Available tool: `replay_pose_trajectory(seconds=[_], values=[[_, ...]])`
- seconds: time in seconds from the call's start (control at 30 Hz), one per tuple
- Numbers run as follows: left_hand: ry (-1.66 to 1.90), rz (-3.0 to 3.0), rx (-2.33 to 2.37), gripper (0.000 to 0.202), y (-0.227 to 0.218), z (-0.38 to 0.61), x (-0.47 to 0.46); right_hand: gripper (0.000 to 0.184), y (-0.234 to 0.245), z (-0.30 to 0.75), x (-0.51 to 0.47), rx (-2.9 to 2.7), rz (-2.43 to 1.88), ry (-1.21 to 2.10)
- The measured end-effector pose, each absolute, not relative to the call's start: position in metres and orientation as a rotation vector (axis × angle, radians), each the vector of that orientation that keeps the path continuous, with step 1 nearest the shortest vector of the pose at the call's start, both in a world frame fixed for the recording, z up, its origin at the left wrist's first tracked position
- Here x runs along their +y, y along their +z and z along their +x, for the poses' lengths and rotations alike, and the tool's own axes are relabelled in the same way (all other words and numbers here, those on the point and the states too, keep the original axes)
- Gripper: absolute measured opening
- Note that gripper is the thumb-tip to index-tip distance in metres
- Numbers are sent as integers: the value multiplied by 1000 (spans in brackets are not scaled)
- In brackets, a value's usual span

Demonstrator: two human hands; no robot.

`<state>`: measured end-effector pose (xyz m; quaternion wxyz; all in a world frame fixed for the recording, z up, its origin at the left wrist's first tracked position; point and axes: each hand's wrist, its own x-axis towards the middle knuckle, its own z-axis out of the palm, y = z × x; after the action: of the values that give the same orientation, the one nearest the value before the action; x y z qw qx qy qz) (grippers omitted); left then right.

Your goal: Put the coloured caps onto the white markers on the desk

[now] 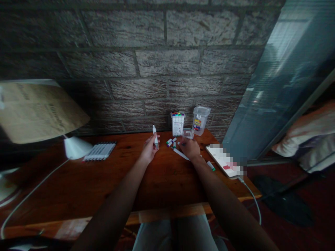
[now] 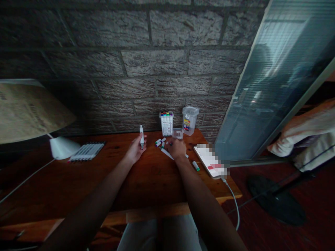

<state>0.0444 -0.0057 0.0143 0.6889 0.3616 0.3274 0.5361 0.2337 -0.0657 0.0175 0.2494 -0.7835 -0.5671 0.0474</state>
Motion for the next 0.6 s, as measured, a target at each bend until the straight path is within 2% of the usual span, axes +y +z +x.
replay_pose_trajectory(seconds=[0.27, 0.43, 0.6], values=[[1192, 788, 727, 60, 15, 43, -5, 32, 23, 269, -66, -1330, -2205, 4], [1165, 806, 721, 58, 13, 43, -4, 33, 22, 275, -68, -1380, -2336, 167], [1166, 796, 706, 58, 12, 42, -2, 28, 19, 266, -68, -1504, -2270, 229]])
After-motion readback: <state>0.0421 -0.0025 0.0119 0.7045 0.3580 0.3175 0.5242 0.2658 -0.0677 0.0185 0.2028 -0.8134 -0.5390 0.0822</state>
